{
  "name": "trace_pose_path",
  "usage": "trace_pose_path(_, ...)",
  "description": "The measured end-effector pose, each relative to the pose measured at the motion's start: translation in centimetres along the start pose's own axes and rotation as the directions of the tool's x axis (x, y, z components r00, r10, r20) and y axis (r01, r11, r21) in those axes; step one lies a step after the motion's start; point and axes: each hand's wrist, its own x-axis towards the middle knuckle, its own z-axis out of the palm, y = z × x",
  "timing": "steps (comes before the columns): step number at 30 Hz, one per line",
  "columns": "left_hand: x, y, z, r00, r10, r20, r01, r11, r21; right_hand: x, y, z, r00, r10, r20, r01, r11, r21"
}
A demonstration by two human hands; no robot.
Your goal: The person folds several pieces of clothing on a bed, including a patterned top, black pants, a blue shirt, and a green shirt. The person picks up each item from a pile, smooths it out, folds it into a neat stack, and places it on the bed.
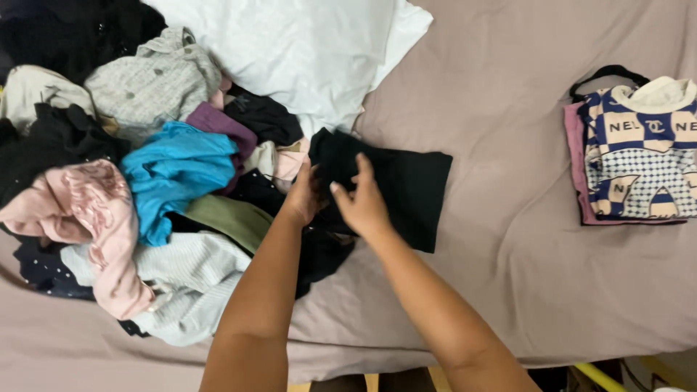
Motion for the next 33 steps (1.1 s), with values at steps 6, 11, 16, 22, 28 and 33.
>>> trace_pose_path(6, 1.1, -2.4, -2.9, 0.954, 0.17, -0.246, 0.005, 0.815, 0.58, -0.2, 8.9, 3.4, 0.998, -0.052, 0.033, 0.057, 0.984, -0.171)
trace_pose_path(11, 4.1, -3.5, -4.6, 0.887, 0.461, 0.005, -0.345, 0.655, 0.672, 1.4, 13.2, -3.0, 0.894, -0.242, -0.377, -0.002, 0.839, -0.544)
trace_pose_path(16, 2.4, -0.2, -4.5, 0.799, 0.581, 0.153, -0.505, 0.511, 0.696, 2.4, 15.5, -7.7, 0.761, -0.099, -0.641, -0.361, 0.757, -0.544)
trace_pose_path(22, -0.8, 0.6, -2.7, 0.863, 0.498, -0.082, -0.185, 0.464, 0.866, 3.6, 19.3, -10.1, 0.818, 0.5, -0.286, -0.48, 0.866, 0.139)
trace_pose_path(28, -3.6, 0.4, 3.1, 0.777, 0.629, -0.026, -0.033, 0.082, 0.996, 4.0, 17.9, -11.4, 0.81, 0.537, 0.234, -0.579, 0.674, 0.458)
trace_pose_path(33, 2.5, -6.0, 0.9, 0.97, 0.244, -0.019, -0.095, 0.449, 0.889, 4.3, 10.1, -10.3, 0.869, 0.415, 0.267, -0.486, 0.625, 0.611)
